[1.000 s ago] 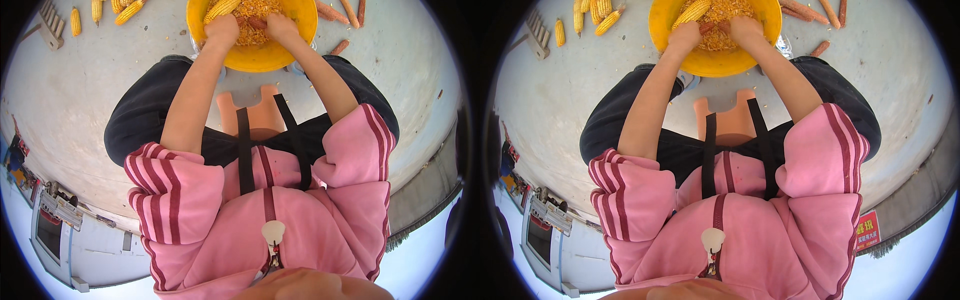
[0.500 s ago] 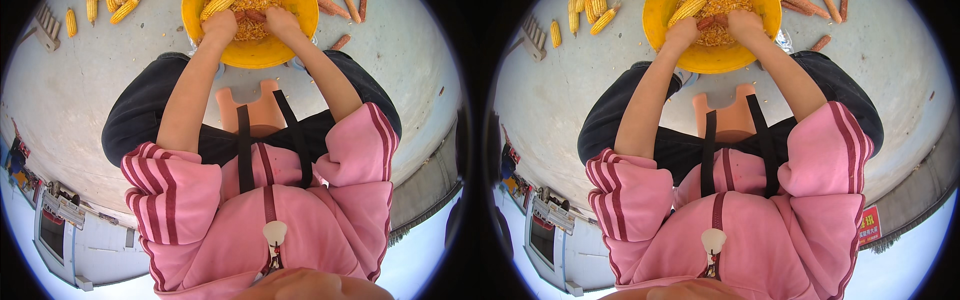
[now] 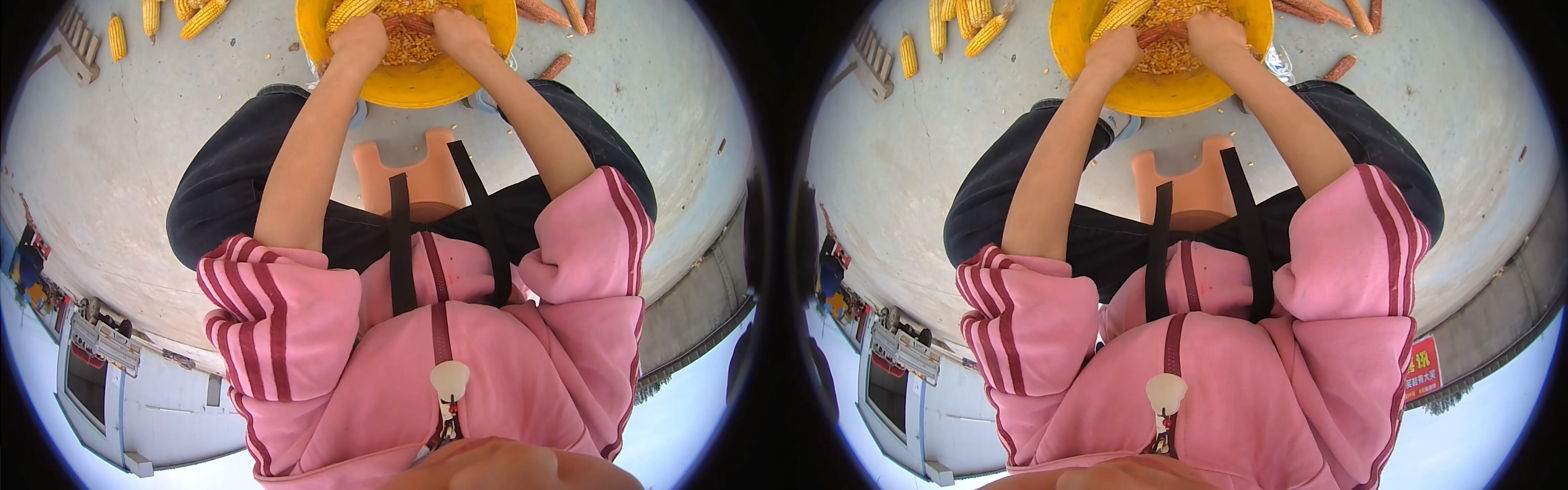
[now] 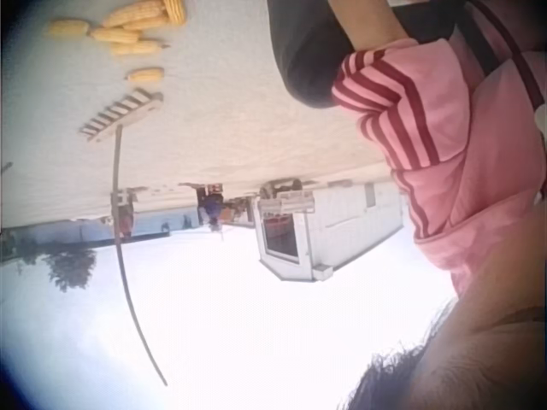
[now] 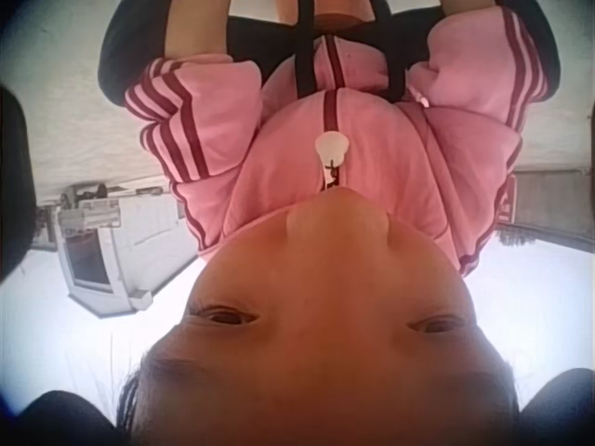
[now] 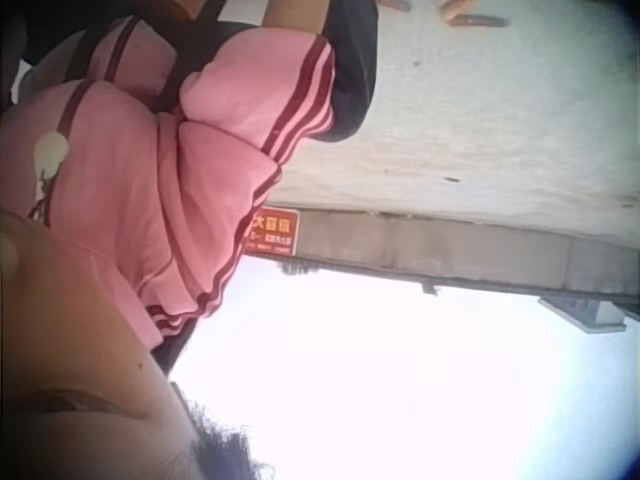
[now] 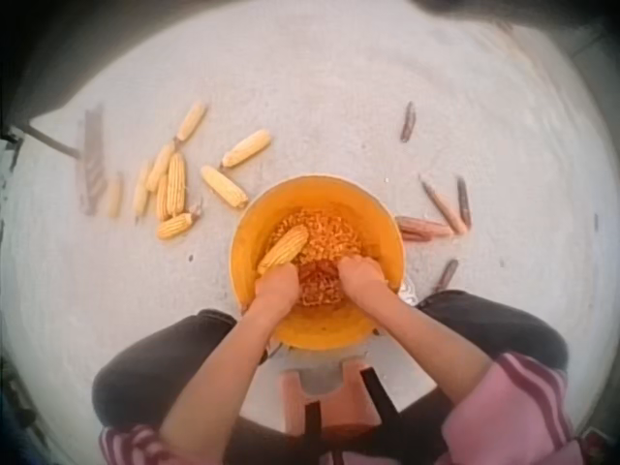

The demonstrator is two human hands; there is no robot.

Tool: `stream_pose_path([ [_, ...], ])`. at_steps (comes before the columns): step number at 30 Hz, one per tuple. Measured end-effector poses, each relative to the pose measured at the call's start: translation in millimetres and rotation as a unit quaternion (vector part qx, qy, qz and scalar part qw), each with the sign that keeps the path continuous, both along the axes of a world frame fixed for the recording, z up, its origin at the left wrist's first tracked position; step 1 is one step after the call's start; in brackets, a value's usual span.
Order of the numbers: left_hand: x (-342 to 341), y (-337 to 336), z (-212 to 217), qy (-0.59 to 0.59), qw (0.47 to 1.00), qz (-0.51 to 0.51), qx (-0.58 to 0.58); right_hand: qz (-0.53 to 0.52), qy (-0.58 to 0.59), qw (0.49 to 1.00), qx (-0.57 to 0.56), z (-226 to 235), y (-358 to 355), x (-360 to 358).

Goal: The person sits on a small stool and shucks corn by hand, removing kernels from the cob into a yellow bowl. They handle multiple corn cobs, rotating them to remove kernels and placing the stripped cobs aside.

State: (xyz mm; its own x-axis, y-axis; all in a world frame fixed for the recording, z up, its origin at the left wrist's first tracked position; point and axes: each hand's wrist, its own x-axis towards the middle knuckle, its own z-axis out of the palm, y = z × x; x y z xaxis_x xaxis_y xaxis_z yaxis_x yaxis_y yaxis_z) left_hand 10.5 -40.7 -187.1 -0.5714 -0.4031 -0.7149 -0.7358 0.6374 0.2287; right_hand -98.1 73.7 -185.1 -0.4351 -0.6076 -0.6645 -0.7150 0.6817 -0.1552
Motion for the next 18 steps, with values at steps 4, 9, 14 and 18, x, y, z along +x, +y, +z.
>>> stream_pose_path([
  [4,-0.3,-1.2,2.9,-0.008,1.0,0.004,-0.004,-0.002,0.01,1.0,-0.006,-3.9,2.9,2.1],
  [9,-1.2,0.7,-1.1,-0.002,1.0,0.018,-0.005,-0.001,0.012,1.0,-0.01,-14.7,4.7,2.3],
  [14,0.8,0.5,-14.3,0.007,1.0,0.02,-0.004,-0.003,0.017,1.0,-0.023,-16.8,3.4,6.1],
  [18,0.7,2.4,-15.9,0.007,1.0,0.022,-0.004,0.025,0.04,0.998,-0.039,-19.9,5.5,9.5],
])
